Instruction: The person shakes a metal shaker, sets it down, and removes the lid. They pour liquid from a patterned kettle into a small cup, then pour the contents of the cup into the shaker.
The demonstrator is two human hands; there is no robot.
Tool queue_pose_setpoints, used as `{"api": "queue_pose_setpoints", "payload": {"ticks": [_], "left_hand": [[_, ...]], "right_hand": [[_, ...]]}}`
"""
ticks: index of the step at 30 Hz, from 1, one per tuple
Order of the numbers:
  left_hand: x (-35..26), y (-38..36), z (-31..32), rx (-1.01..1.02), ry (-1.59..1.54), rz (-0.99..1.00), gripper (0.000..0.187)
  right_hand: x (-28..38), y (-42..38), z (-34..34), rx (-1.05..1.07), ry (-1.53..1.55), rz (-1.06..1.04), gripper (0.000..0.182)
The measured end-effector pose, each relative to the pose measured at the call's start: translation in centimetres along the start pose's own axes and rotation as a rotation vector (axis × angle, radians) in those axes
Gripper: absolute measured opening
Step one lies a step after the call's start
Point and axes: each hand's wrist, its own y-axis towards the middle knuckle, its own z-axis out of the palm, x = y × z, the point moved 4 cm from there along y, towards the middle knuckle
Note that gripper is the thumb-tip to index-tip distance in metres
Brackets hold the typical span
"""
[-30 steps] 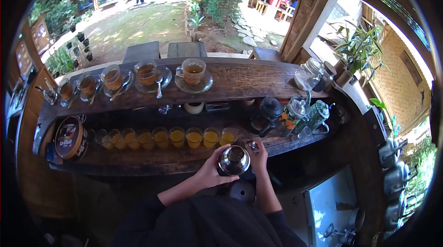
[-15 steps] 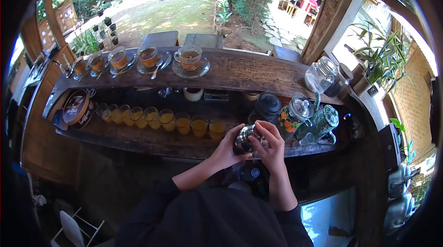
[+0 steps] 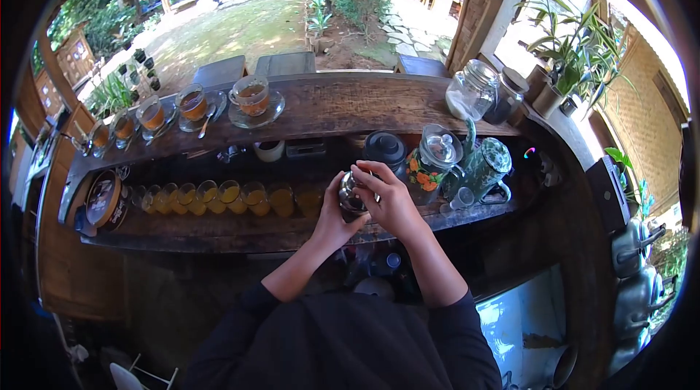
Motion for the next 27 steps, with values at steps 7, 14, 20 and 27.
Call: {"api": "queue_pose_setpoints", "payload": {"ticks": [7,14,20,27], "left_hand": [[0.6,-0.6,0.7,-0.041,-0.023,-0.035,0.1],[-0.4,-2.8,1.3,-0.066,0.032,-0.036,0.103],[-1.6,-9.3,2.0,-0.094,-0.001,0.245,0.059],[-1.2,-6.7,10.4,0.44,-0.135,-0.019,0.037]], "right_hand": [[1.2,-1.3,-2.0,-0.145,-0.145,-0.174,0.047],[-9.9,-12.2,-10.0,-1.105,0.205,0.308,0.03],[-17.9,-14.5,-12.1,-1.043,0.158,0.577,0.058],[-23.2,-12.7,-14.7,-1.232,0.275,0.476,0.067]]}}
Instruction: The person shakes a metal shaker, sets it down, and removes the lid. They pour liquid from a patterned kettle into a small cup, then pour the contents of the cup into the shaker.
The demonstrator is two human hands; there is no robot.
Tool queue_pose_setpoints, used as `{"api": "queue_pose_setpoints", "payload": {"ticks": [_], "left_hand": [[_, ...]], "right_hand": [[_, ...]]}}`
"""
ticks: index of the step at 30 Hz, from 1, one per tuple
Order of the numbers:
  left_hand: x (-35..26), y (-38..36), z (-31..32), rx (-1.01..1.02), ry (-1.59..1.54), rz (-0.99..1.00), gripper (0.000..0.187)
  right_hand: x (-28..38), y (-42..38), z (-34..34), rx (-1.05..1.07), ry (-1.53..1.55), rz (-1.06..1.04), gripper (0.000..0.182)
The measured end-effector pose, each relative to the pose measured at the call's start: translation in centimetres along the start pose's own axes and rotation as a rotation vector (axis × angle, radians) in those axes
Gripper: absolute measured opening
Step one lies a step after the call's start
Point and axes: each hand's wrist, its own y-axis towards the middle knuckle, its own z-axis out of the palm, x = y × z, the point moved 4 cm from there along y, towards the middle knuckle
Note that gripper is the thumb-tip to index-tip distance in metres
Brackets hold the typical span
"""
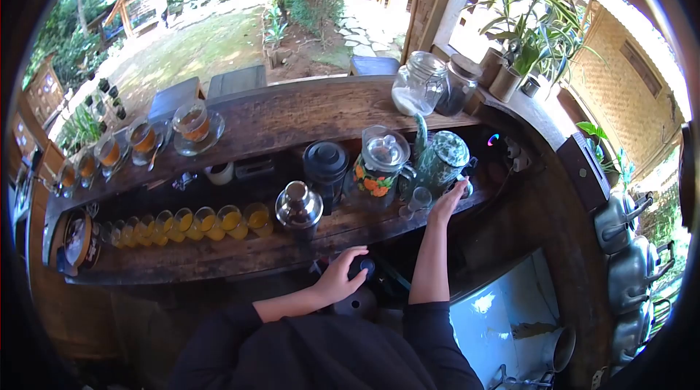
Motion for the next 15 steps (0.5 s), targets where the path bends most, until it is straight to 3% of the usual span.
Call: {"api": "queue_pose_setpoints", "payload": {"ticks": [3,6,8,10,15], "left_hand": [[1.1,5.2,2.0,0.03,0.024,0.099,0.04],[1.7,9.5,4.1,0.062,0.032,0.059,0.05],[2.9,10.8,6.0,0.127,0.043,-0.094,0.062],[2.9,11.7,7.0,0.103,0.07,-0.123,0.065],[5.4,13.8,8.9,0.013,-0.011,-0.158,0.066]], "right_hand": [[-1.2,1.6,0.1,-0.034,0.096,0.06,0.067],[-1.1,3.4,0.0,-0.058,0.063,0.0,0.059],[-1.4,4.5,0.3,-0.022,0.12,-0.061,0.054],[-1.0,5.0,0.5,-0.001,0.224,-0.127,0.043],[-1.2,5.7,0.7,0.125,0.289,-0.108,0.042]]}}
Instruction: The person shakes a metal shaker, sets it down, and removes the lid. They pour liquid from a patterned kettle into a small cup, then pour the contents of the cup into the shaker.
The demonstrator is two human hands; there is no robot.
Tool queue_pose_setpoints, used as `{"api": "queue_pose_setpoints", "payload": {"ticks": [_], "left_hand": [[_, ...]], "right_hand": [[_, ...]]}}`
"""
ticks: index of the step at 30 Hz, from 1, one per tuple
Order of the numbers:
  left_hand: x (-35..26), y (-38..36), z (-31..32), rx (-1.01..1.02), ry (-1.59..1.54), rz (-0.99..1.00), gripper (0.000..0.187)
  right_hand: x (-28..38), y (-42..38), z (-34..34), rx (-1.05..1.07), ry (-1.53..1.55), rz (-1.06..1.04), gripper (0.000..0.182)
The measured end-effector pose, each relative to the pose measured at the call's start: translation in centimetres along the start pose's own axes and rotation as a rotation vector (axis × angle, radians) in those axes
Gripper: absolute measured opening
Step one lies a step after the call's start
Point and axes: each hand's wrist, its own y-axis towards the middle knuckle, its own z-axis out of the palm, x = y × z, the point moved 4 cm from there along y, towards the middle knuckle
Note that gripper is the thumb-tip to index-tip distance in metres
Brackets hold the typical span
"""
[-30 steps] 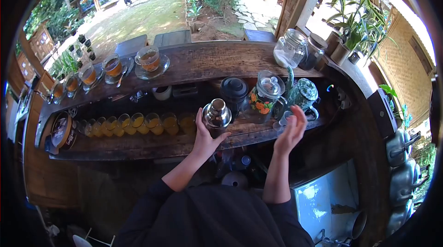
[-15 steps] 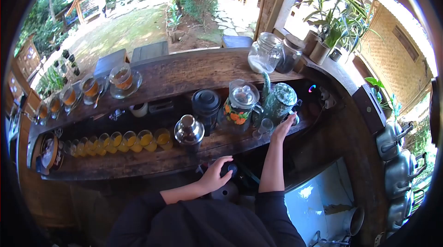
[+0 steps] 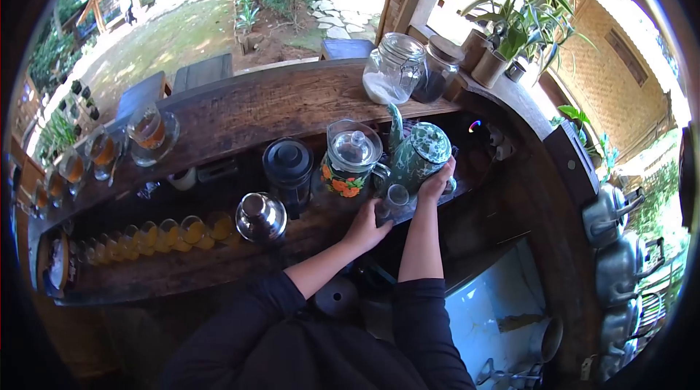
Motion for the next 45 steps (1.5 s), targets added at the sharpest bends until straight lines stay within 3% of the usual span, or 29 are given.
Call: {"api": "queue_pose_setpoints", "payload": {"ticks": [3,8,10,15,20,26,28,29,32,34,38,40,42,45], "left_hand": [[0.7,0.3,1.0,-0.174,-0.001,0.045,0.06],[0.3,1.2,1.4,-0.263,0.113,-0.033,0.039],[0.4,1.0,1.1,-0.299,0.13,0.024,0.033],[-0.8,-3.3,-3.2,-0.199,0.064,0.131,0.029],[-1.5,-9.8,-8.3,-0.012,-0.223,0.146,0.029],[-3.1,-14.7,-12.7,0.169,0.035,0.093,0.03],[-3.7,-14.9,-13.0,0.181,0.059,0.05,0.035],[-4.8,-15.0,-13.3,0.178,0.057,0.067,0.035],[-7.0,-15.1,-13.5,0.159,0.045,0.121,0.032],[-8.4,-15.2,-13.7,0.153,0.094,0.153,0.032],[-9.6,-16.3,-14.0,0.123,0.119,0.235,0.035],[-10.0,-17.0,-14.4,0.112,0.137,0.237,0.035],[-10.2,-17.6,-14.8,0.099,0.155,0.238,0.036],[-9.6,-18.6,-15.6,0.09,0.153,0.167,0.035]], "right_hand": [[0.0,-0.2,-0.3,-0.073,-0.025,0.006,0.041],[0.8,-0.4,-0.6,-0.163,-0.221,-0.018,0.041],[1.2,-0.7,-0.9,-0.19,-0.256,-0.017,0.04],[1.5,-0.5,-4.5,-0.234,-0.271,-0.078,0.031],[5.4,-2.2,-7.4,-0.294,-0.218,-0.019,0.027],[12.7,-4.9,-8.6,-0.214,-0.389,-0.12,0.022],[14.6,-6.0,-8.2,-0.181,-0.277,0.032,0.021],[16.1,-6.9,-7.4,-0.125,-0.457,-0.029,0.026],[18.6,-8.2,-6.4,-0.006,-0.342,0.015,0.022],[19.8,-9.2,-5.6,0.097,-0.541,-0.088,0.022],[22.2,-10.9,-2.7,0.253,-0.305,0.149,0.036],[25.0,-12.1,0.0,0.456,-0.885,-0.422,0.022],[25.1,-12.2,0.9,0.455,-0.596,-0.142,0.027],[25.2,-12.4,2.0,0.524,-0.547,-0.058,0.032]]}}
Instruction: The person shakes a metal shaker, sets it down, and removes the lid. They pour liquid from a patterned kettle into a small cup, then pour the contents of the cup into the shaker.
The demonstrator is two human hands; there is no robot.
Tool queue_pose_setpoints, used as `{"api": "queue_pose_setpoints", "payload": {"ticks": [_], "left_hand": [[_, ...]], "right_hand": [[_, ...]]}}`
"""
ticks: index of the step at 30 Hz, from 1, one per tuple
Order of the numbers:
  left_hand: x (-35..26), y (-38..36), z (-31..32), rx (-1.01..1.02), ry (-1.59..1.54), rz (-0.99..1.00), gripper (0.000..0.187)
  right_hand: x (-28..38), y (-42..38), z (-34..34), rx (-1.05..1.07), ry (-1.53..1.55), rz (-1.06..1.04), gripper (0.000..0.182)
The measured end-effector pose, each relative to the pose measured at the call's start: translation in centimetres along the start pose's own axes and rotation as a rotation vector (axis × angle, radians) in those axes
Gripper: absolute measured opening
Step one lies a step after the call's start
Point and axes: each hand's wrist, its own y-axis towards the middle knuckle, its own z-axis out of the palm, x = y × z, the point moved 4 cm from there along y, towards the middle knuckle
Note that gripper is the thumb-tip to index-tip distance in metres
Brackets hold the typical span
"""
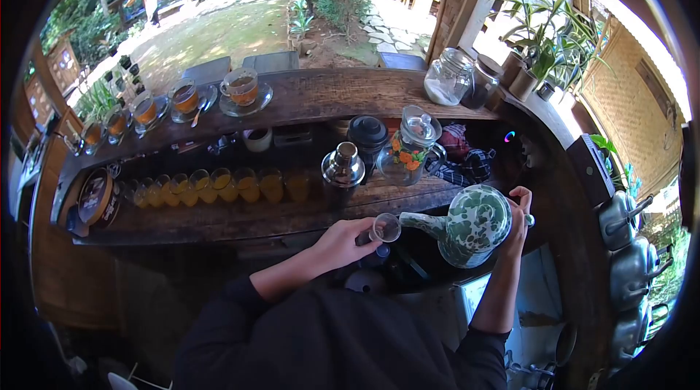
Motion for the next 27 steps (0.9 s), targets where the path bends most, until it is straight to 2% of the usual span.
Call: {"api": "queue_pose_setpoints", "payload": {"ticks": [3,5,8,11,17,26,27], "left_hand": [[-0.1,-0.5,-0.3,-0.04,0.017,0.034,0.035],[-0.7,-0.8,-0.7,-0.054,0.042,0.04,0.034],[-0.7,-1.3,-0.8,-0.06,0.058,0.044,0.034],[-0.4,-1.7,-0.7,-0.058,0.048,0.062,0.041],[-0.5,-2.2,-0.8,-0.065,0.056,0.053,0.041],[-0.3,-2.6,-0.7,-0.065,0.053,0.043,0.042],[-0.2,-2.7,-0.6,-0.065,0.054,0.044,0.042]], "right_hand": [[0.5,0.4,0.7,0.123,-0.009,0.014,0.038],[0.9,0.6,1.4,0.117,0.115,0.103,0.035],[1.1,1.0,2.1,0.174,0.058,0.12,0.036],[1.7,1.4,2.7,0.234,0.081,0.081,0.036],[3.2,1.8,3.7,0.262,0.018,0.117,0.034],[4.3,2.0,4.4,0.323,0.016,0.082,0.031],[4.2,2.1,4.4,0.344,-0.015,0.029,0.03]]}}
